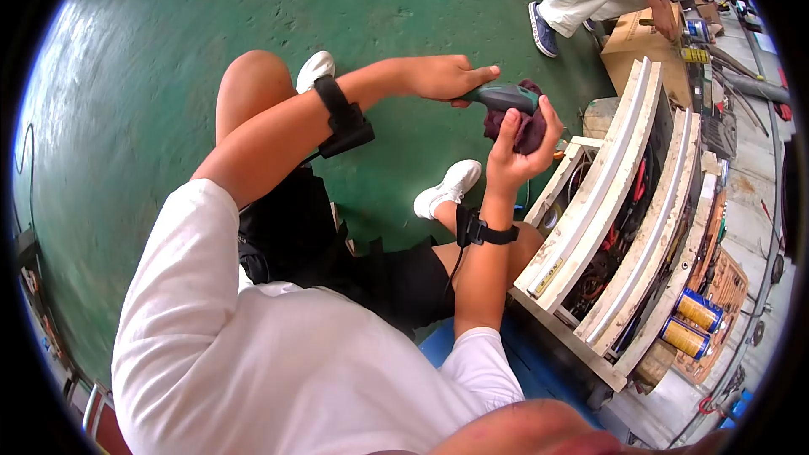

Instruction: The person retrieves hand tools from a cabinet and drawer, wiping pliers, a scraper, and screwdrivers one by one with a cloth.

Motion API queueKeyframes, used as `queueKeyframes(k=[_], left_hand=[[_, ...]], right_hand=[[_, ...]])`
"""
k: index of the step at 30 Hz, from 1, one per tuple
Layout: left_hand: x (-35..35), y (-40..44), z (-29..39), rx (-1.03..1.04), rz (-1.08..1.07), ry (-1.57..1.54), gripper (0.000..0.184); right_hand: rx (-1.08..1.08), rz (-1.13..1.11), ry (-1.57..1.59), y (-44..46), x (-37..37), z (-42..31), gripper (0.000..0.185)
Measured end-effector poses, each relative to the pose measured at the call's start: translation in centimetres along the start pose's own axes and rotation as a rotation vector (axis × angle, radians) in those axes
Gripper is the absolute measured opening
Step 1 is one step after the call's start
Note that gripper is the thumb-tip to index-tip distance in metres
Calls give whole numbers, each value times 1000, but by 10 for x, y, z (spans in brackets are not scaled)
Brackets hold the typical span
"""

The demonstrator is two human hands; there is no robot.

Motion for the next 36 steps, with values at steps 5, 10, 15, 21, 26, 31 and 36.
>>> queueKeyframes(k=[5, 10, 15, 21, 26, 31, 36], left_hand=[[-23, -13, 14, 37, 395, 181, 62], [-29, -17, 25, 125, 526, 129, 59], [-33, -27, 35, 185, 585, 56, 51], [-18, -32, 32, 371, 571, 343, 38], [-14, -30, 26, 438, 552, 376, 30], [-15, -33, 31, 286, 450, 494, 25], [-9, -25, 12, 156, 334, 565, 21]], right_hand=[[529, 104, 261, -8, 17, 19, 37], [638, 54, 385, -15, 31, 26, 31], [719, 413, 516, -11, 12, 47, 52], [612, 312, 643, -1, 8, 46, 53], [470, 56, 420, 3, 14, 13, 66], [268, 56, 109, -3, 6, 15, 65], [-99, -108, -306, -2, 4, -1, 64]])
Point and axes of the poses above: each hand's wrist, its own y-axis towards the middle knuckle, its own x-axis out of the palm, z = x × y, the point moved 5 cm from there along y, towards the middle knuckle
